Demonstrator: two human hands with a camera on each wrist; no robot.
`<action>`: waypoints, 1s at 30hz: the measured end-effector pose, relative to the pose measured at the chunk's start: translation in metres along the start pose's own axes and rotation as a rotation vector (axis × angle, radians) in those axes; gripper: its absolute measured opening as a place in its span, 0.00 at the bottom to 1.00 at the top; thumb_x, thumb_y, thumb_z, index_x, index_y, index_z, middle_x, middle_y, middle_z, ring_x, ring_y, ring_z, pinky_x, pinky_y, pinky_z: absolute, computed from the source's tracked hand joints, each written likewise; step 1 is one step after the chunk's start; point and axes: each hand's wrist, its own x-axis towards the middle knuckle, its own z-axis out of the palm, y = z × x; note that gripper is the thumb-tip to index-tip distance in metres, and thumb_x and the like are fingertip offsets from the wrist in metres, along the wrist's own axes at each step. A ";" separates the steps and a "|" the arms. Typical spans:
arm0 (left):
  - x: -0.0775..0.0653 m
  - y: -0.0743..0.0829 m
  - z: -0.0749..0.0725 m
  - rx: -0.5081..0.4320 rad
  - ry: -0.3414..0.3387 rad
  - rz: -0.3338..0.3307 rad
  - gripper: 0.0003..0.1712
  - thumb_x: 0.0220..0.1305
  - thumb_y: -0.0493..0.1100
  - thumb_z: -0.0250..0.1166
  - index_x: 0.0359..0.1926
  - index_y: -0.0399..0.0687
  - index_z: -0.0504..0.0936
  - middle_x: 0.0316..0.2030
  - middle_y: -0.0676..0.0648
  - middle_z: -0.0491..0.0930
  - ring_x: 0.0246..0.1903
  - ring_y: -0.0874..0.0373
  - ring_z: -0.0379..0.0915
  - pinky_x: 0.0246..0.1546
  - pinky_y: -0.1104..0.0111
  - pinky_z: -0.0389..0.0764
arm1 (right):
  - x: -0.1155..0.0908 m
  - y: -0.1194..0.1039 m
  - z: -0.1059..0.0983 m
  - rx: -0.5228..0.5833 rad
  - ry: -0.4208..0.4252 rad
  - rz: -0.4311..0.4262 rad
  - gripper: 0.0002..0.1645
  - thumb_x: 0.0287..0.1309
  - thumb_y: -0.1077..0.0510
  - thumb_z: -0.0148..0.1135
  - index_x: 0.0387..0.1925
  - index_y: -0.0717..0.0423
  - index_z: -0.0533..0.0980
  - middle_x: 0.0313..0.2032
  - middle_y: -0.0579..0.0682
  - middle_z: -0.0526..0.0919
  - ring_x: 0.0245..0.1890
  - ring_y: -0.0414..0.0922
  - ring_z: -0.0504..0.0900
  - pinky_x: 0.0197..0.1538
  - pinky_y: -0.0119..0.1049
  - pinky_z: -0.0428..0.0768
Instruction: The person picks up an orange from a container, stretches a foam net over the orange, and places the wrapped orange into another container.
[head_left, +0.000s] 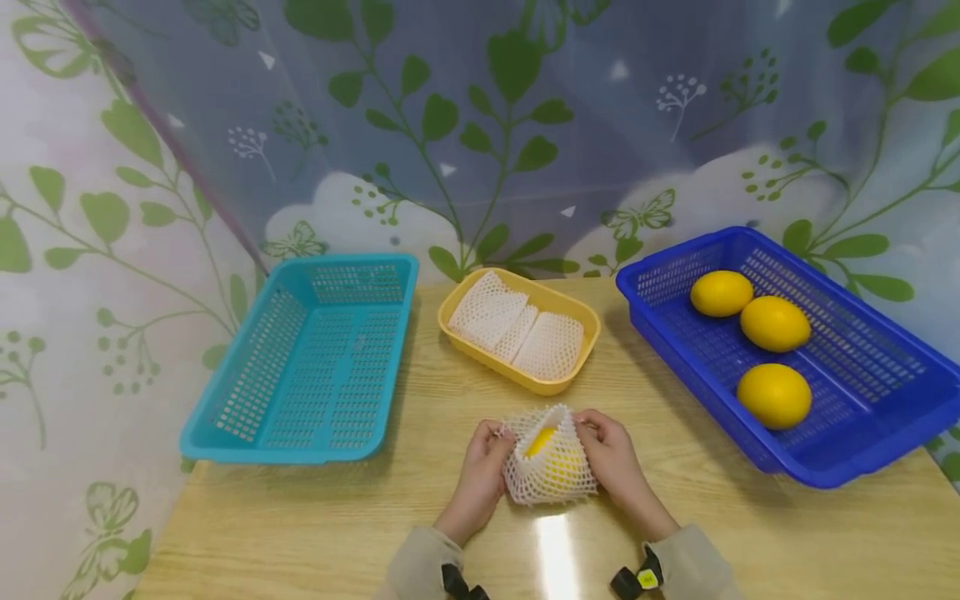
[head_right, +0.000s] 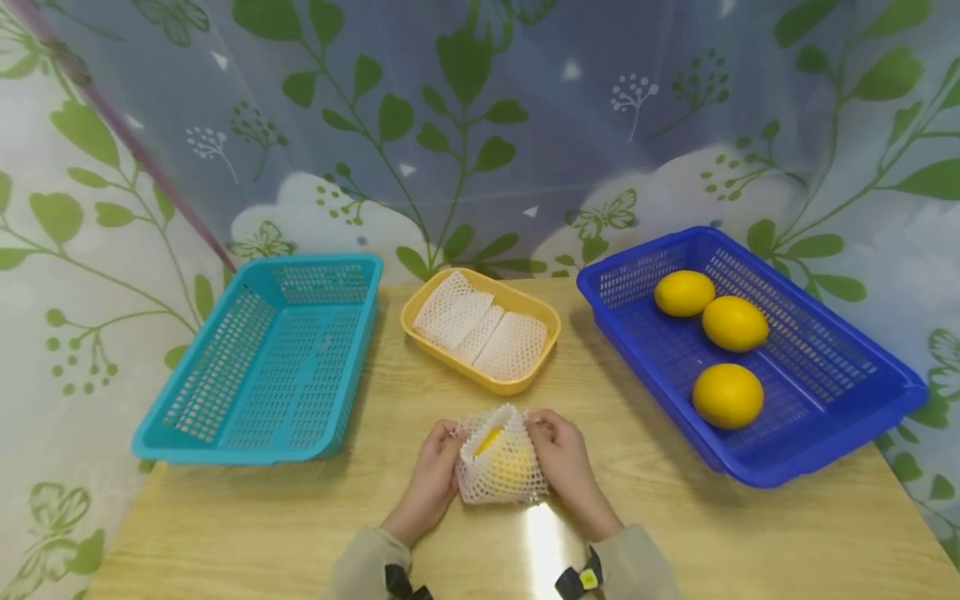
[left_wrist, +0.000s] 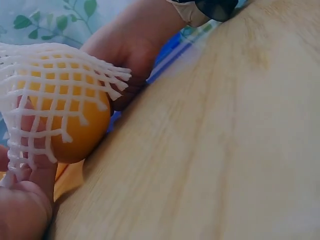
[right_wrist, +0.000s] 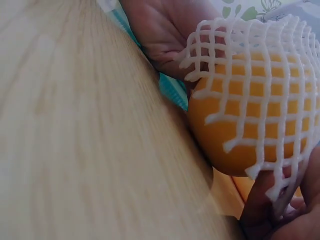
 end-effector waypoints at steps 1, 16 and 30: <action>0.000 0.000 0.000 0.041 0.008 0.021 0.07 0.74 0.39 0.54 0.44 0.41 0.65 0.28 0.52 0.67 0.27 0.65 0.66 0.25 0.76 0.70 | 0.000 0.000 0.000 -0.005 0.005 0.000 0.11 0.68 0.67 0.52 0.45 0.71 0.77 0.19 0.48 0.78 0.19 0.37 0.74 0.25 0.29 0.74; 0.007 -0.004 0.006 0.332 0.163 0.191 0.09 0.66 0.27 0.55 0.46 0.36 0.69 0.24 0.51 0.72 0.20 0.66 0.63 0.23 0.76 0.66 | 0.000 0.006 0.002 -0.175 0.107 -0.096 0.08 0.67 0.64 0.57 0.40 0.66 0.80 0.22 0.48 0.77 0.23 0.38 0.72 0.29 0.29 0.71; 0.003 -0.007 0.000 0.543 0.120 0.609 0.11 0.64 0.30 0.57 0.47 0.42 0.75 0.45 0.43 0.76 0.40 0.56 0.72 0.41 0.67 0.75 | 0.000 0.007 0.001 -0.170 0.095 -0.086 0.08 0.67 0.68 0.55 0.40 0.67 0.80 0.26 0.51 0.79 0.25 0.40 0.74 0.30 0.29 0.72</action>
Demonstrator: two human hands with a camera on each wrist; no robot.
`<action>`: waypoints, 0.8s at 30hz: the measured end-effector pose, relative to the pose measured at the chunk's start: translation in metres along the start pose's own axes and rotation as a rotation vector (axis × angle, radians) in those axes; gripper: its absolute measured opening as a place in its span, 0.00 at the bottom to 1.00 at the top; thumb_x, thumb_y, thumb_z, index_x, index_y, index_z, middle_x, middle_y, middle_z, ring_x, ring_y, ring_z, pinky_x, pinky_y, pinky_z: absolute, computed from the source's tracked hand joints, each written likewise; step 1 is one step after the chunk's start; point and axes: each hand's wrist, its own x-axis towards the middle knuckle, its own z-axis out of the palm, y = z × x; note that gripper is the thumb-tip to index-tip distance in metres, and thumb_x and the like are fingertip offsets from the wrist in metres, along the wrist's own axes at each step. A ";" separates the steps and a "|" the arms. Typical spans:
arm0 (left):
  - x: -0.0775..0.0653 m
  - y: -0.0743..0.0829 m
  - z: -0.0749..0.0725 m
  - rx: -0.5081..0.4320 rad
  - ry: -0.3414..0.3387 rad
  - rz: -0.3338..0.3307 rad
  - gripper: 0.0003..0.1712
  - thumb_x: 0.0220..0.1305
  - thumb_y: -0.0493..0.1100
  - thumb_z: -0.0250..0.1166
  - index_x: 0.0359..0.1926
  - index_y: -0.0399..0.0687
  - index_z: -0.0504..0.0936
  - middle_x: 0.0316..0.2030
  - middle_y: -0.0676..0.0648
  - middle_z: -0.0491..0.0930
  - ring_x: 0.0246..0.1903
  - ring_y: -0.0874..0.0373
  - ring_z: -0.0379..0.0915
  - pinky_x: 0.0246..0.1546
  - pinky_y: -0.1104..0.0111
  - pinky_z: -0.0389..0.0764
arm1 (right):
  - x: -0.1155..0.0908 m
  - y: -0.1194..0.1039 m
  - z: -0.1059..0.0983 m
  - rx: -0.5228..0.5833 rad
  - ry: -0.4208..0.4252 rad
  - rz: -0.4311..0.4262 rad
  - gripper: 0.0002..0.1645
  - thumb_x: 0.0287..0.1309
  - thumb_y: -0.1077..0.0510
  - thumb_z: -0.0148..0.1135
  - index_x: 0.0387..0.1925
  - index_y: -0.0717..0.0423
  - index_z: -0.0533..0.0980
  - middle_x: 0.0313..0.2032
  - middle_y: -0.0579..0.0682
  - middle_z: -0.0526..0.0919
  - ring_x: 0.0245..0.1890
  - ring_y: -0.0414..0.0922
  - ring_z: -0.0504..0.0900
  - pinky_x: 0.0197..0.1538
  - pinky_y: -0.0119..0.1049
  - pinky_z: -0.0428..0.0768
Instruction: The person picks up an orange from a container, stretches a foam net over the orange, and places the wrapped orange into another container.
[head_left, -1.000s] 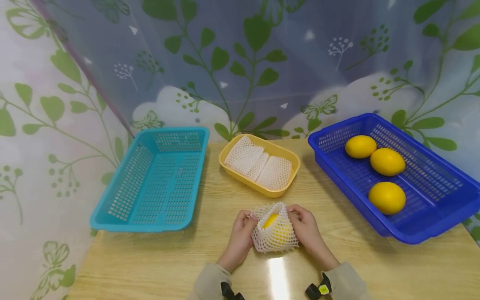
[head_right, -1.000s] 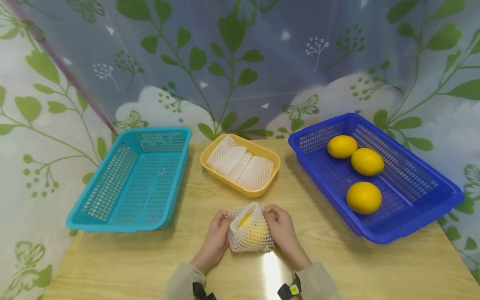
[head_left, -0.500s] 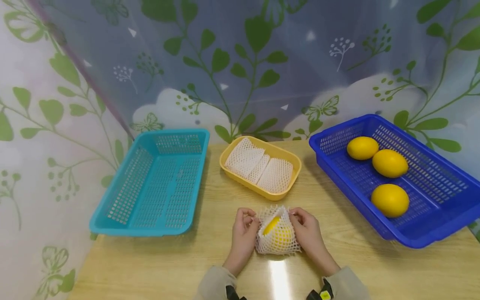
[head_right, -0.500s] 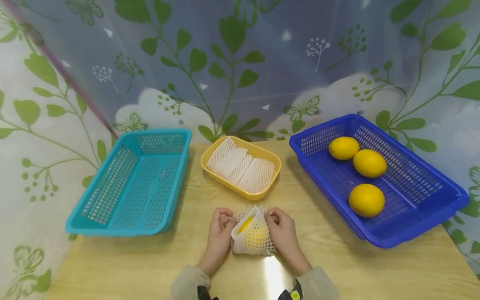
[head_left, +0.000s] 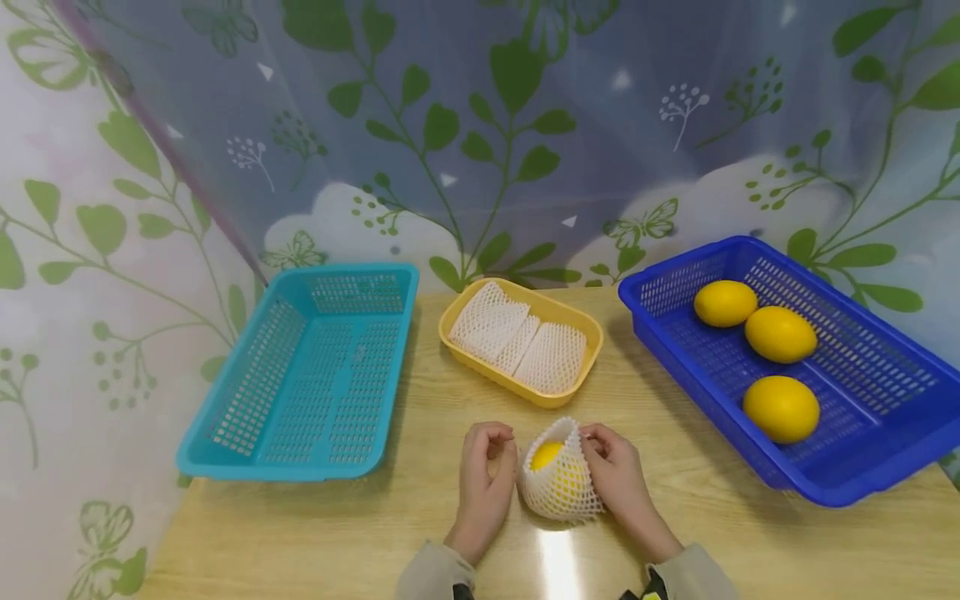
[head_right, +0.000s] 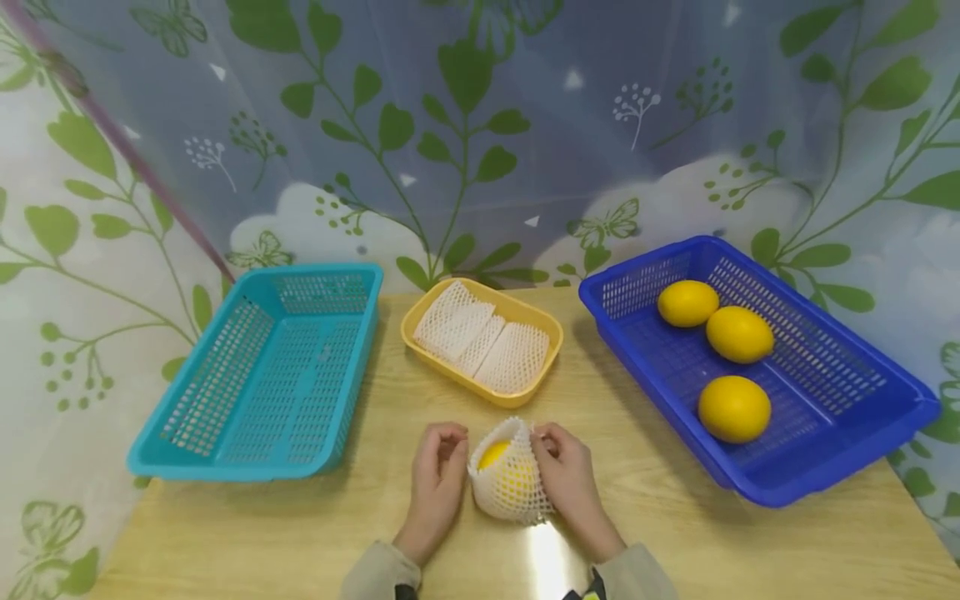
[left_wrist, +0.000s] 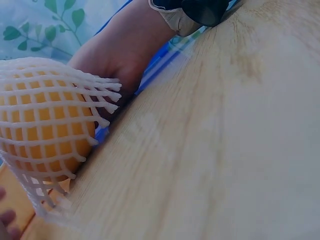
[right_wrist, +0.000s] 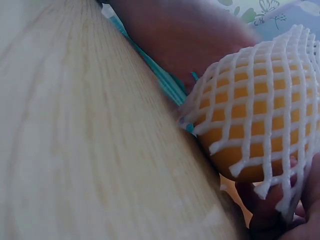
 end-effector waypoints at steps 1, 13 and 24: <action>-0.001 0.000 -0.001 -0.021 -0.033 0.057 0.13 0.66 0.32 0.55 0.50 0.41 0.75 0.49 0.42 0.75 0.45 0.53 0.71 0.45 0.64 0.74 | 0.000 0.000 0.000 0.002 -0.002 0.004 0.08 0.67 0.68 0.55 0.41 0.67 0.80 0.26 0.51 0.79 0.25 0.40 0.74 0.30 0.29 0.73; -0.007 0.007 -0.002 -0.073 -0.552 -0.066 0.52 0.56 0.55 0.73 0.74 0.64 0.50 0.67 0.50 0.55 0.64 0.55 0.56 0.67 0.59 0.61 | -0.002 -0.001 0.000 0.023 -0.014 -0.045 0.09 0.66 0.69 0.55 0.42 0.69 0.79 0.26 0.52 0.82 0.25 0.38 0.77 0.32 0.29 0.75; -0.006 0.004 0.003 -0.068 -0.445 -0.018 0.54 0.47 0.48 0.81 0.70 0.59 0.58 0.61 0.51 0.69 0.58 0.57 0.69 0.62 0.61 0.70 | -0.004 -0.001 0.001 0.017 -0.009 -0.067 0.08 0.67 0.65 0.57 0.41 0.67 0.80 0.22 0.49 0.80 0.22 0.36 0.74 0.29 0.29 0.74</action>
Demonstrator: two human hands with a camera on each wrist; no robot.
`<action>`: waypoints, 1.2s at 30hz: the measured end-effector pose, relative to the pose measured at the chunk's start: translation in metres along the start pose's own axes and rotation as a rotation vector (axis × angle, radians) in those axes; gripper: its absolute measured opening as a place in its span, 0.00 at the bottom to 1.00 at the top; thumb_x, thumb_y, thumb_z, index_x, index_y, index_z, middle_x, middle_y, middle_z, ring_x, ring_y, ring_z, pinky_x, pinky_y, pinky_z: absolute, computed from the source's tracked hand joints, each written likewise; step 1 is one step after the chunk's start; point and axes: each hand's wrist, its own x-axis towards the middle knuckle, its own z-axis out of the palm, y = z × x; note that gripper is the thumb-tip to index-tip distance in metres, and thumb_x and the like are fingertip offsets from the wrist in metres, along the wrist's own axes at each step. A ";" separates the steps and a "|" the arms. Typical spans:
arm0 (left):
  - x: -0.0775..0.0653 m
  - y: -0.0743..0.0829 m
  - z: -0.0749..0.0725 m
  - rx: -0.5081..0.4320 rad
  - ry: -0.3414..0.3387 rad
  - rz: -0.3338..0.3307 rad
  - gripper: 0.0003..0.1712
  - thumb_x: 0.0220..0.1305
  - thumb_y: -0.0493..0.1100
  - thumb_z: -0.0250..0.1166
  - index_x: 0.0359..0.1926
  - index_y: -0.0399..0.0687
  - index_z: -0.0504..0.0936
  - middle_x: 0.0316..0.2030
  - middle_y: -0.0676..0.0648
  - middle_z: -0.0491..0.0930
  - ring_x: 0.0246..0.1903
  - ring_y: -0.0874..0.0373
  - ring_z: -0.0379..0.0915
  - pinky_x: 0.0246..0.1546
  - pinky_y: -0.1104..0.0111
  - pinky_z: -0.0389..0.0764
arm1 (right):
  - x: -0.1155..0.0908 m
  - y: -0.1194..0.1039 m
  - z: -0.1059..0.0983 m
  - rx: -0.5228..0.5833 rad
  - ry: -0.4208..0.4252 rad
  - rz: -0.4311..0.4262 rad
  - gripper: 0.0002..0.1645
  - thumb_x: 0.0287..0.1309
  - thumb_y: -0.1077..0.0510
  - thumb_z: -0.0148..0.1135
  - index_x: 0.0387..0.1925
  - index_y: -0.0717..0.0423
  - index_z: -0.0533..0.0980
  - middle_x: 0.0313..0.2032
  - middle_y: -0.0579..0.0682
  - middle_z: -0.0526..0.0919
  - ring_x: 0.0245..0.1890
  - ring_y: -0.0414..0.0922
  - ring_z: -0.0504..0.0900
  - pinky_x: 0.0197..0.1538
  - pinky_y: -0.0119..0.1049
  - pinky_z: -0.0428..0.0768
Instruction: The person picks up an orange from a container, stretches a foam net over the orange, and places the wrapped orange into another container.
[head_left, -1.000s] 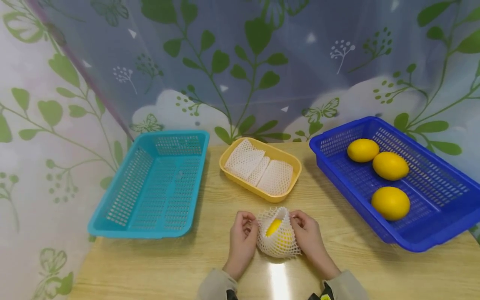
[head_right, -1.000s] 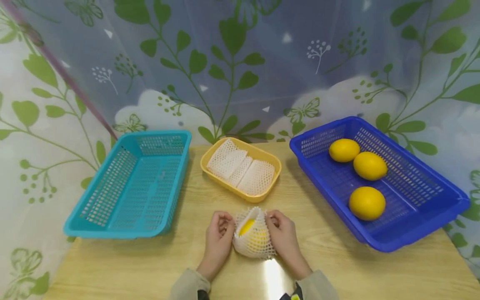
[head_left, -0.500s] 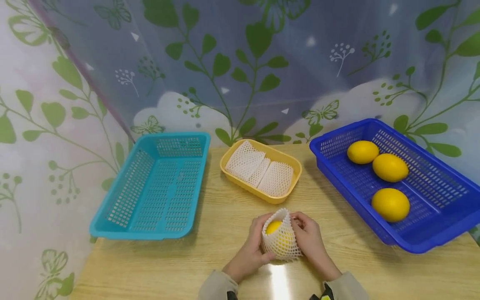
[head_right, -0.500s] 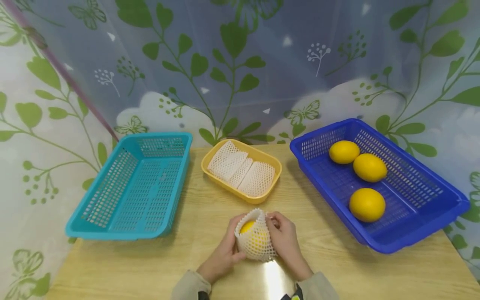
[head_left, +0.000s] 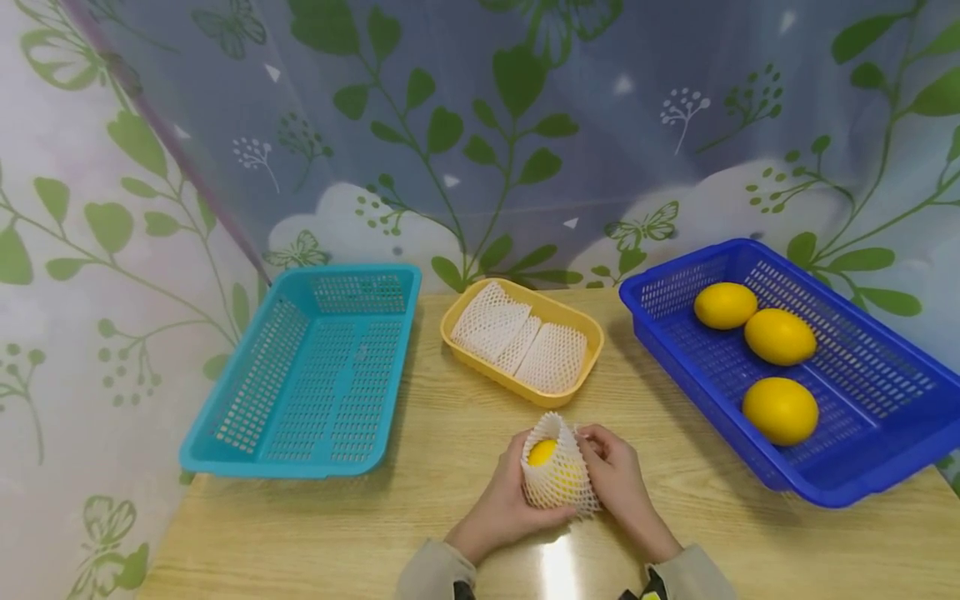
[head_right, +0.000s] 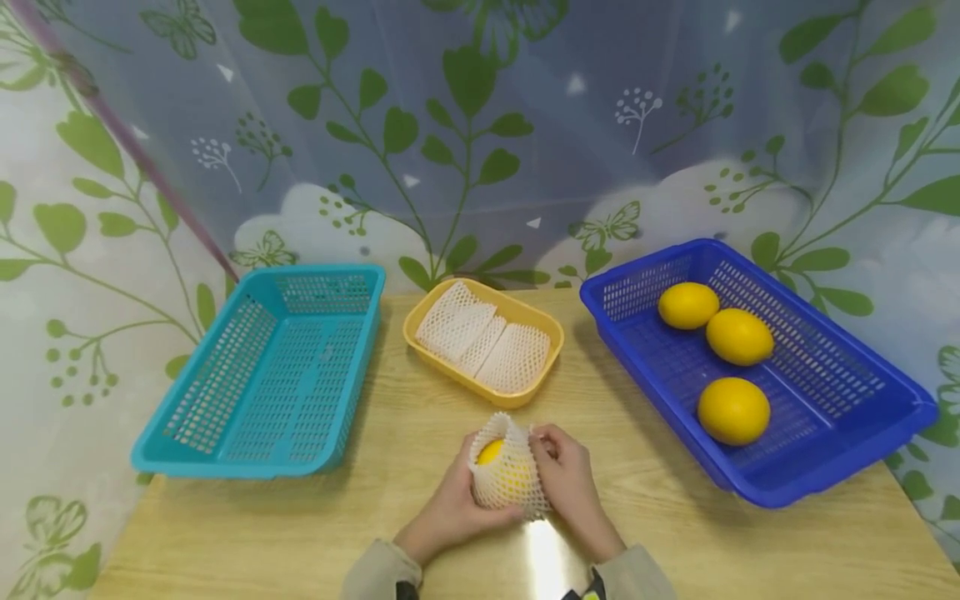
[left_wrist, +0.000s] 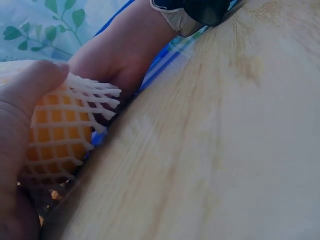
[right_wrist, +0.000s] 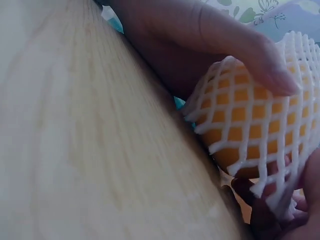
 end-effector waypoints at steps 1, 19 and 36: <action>0.000 0.000 0.000 -0.022 0.017 -0.001 0.53 0.47 0.46 0.81 0.70 0.59 0.58 0.61 0.51 0.70 0.57 0.57 0.71 0.61 0.61 0.71 | 0.000 0.000 0.000 0.016 0.000 -0.001 0.08 0.68 0.64 0.57 0.41 0.66 0.80 0.21 0.49 0.79 0.21 0.37 0.73 0.28 0.29 0.73; 0.001 0.004 0.001 -0.199 0.190 0.028 0.50 0.45 0.38 0.81 0.66 0.54 0.62 0.57 0.46 0.75 0.56 0.51 0.74 0.59 0.62 0.74 | -0.010 -0.007 0.001 0.360 -0.233 0.073 0.20 0.76 0.54 0.46 0.49 0.69 0.75 0.41 0.50 0.78 0.41 0.38 0.78 0.44 0.30 0.78; -0.001 0.005 -0.004 -0.198 0.254 0.119 0.59 0.39 0.34 0.82 0.68 0.50 0.55 0.61 0.44 0.69 0.58 0.50 0.71 0.63 0.64 0.69 | -0.010 0.001 0.002 0.704 -0.405 0.015 0.16 0.74 0.63 0.47 0.45 0.45 0.80 0.44 0.42 0.80 0.44 0.36 0.79 0.46 0.31 0.81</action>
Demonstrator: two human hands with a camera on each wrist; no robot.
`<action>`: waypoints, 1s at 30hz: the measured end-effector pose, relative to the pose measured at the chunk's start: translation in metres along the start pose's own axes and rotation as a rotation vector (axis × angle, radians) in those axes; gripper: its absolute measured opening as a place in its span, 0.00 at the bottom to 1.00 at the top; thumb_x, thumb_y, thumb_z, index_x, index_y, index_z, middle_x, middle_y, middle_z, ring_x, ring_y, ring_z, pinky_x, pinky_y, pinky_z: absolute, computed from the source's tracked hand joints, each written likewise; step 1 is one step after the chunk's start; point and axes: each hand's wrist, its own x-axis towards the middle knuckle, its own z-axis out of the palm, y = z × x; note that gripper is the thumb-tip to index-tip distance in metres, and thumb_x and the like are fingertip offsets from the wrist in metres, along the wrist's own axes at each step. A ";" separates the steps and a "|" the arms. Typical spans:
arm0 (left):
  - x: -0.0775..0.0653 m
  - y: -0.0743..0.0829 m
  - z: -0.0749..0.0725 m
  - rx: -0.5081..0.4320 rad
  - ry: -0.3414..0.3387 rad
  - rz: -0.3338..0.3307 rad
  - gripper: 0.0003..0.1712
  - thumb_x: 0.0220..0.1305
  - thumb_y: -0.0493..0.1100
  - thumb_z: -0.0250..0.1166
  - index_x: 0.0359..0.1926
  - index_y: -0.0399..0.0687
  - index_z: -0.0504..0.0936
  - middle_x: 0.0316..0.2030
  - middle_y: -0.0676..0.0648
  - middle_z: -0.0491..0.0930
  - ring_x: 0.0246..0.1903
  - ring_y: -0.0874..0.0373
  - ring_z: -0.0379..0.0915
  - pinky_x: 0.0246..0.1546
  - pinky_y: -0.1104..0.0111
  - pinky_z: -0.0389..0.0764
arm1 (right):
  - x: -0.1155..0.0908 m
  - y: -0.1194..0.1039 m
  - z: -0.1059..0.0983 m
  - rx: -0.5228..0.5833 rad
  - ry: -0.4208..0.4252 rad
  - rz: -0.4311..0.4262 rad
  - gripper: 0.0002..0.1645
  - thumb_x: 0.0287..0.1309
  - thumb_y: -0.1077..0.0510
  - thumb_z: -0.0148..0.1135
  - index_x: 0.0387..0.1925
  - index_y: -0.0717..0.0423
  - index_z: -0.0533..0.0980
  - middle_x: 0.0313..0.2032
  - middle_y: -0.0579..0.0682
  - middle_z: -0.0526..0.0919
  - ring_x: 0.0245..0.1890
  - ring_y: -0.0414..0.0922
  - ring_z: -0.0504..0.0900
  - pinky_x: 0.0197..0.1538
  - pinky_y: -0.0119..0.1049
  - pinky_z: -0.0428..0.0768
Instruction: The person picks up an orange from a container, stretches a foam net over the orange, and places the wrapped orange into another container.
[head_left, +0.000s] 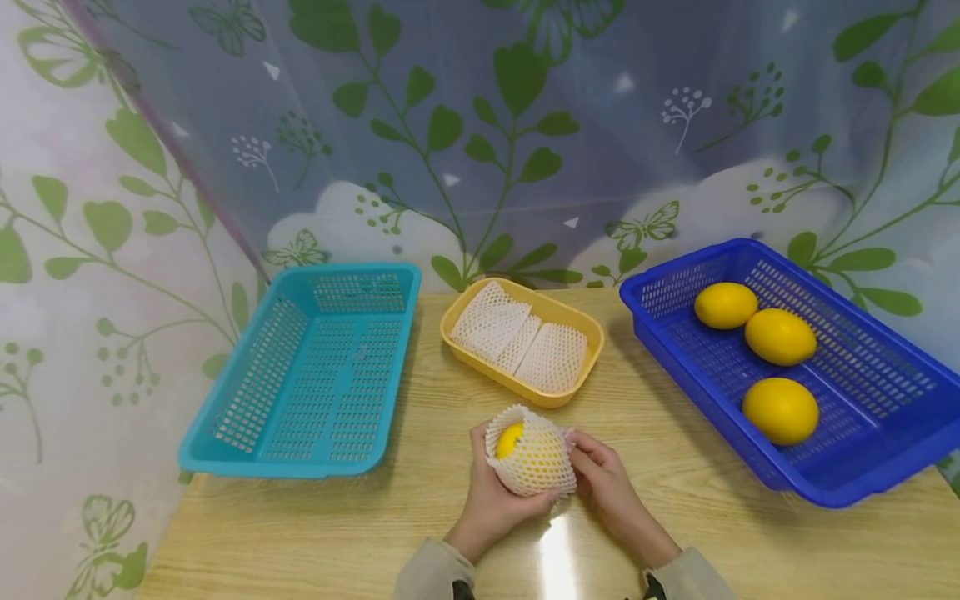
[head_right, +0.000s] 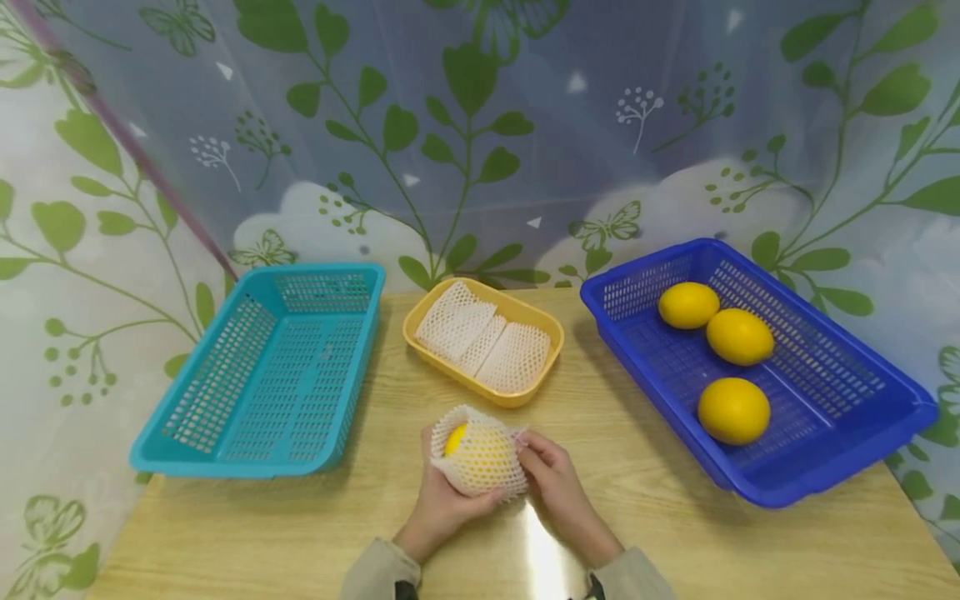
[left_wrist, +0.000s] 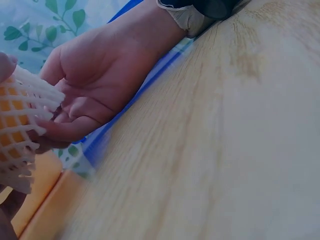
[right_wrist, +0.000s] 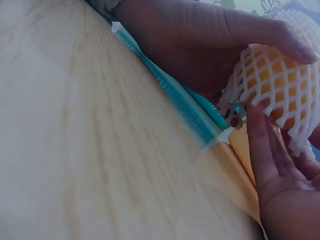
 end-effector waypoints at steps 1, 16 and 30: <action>0.000 0.001 0.000 0.004 0.001 0.009 0.58 0.38 0.34 0.82 0.67 0.49 0.55 0.61 0.45 0.69 0.58 0.51 0.71 0.63 0.64 0.69 | 0.000 0.000 -0.001 0.022 -0.017 0.031 0.16 0.75 0.62 0.46 0.46 0.45 0.80 0.45 0.42 0.79 0.45 0.36 0.79 0.48 0.31 0.80; 0.004 0.030 0.001 -0.018 0.010 0.077 0.57 0.39 0.28 0.79 0.68 0.34 0.53 0.63 0.41 0.67 0.61 0.54 0.67 0.64 0.66 0.66 | -0.001 -0.003 -0.001 0.534 -0.221 0.182 0.25 0.77 0.67 0.32 0.58 0.57 0.76 0.56 0.53 0.78 0.56 0.46 0.79 0.62 0.40 0.72; -0.001 -0.004 -0.003 0.012 0.094 0.089 0.56 0.35 0.31 0.79 0.68 0.44 0.62 0.58 0.41 0.72 0.55 0.52 0.72 0.60 0.64 0.72 | -0.001 0.004 0.009 0.173 0.016 0.063 0.14 0.71 0.66 0.47 0.55 0.54 0.69 0.48 0.47 0.79 0.46 0.40 0.80 0.49 0.34 0.81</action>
